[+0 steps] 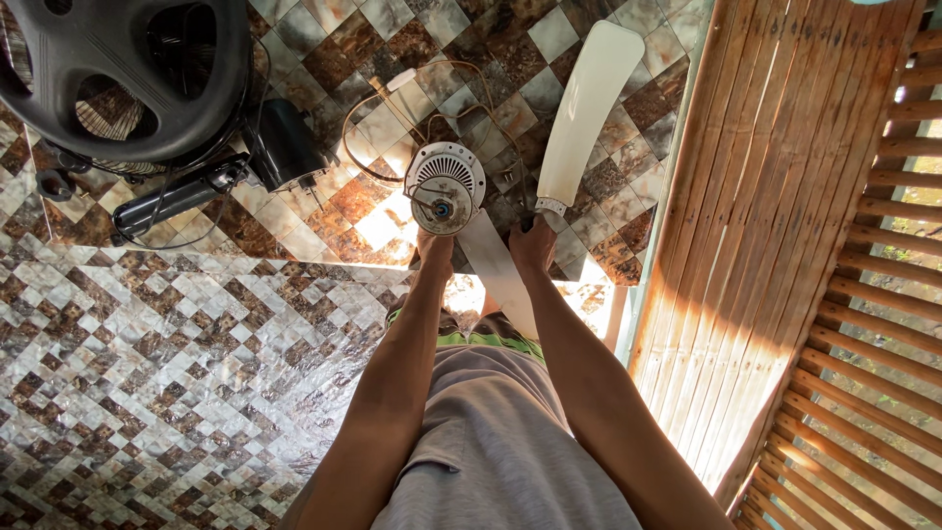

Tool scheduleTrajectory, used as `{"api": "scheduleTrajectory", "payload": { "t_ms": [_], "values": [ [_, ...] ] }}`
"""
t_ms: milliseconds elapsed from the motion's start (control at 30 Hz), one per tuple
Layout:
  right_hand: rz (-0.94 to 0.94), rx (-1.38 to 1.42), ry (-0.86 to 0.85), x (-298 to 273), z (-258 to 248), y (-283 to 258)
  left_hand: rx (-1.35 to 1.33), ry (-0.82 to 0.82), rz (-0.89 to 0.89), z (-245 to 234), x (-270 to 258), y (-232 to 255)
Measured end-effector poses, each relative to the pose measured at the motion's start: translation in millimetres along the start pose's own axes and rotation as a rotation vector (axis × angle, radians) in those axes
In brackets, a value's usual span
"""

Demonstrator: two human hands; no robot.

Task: The person disassembles a black electric fan by removing the front grille, motor housing, and stand. They then use a screwdriver to remove a fan blade from the motor assembly.

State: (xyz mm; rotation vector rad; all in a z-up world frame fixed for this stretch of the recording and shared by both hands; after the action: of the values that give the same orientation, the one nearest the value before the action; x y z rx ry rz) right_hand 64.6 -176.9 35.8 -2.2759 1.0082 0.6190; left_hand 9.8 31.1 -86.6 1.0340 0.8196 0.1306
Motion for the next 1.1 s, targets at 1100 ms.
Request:
{"api": "scheduleTrajectory", "payload": {
  "t_ms": [1100],
  "values": [
    [0.12,0.736,-0.598,-39,53,-23,-0.052,-0.034,0.015,-4,-4,14]
  ]
}}
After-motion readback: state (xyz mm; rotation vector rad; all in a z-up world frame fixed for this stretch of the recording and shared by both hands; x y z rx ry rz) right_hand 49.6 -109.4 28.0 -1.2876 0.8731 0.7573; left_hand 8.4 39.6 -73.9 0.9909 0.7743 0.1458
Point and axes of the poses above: each hand's wrist, its own x-axis towards the middle knuckle, its own z-axis out of the palm, y = z × x, the point moved 5 cm from there along x, towards the middle knuckle, and after that the axes turned 12 degrees about z, right-handed, at the moved point
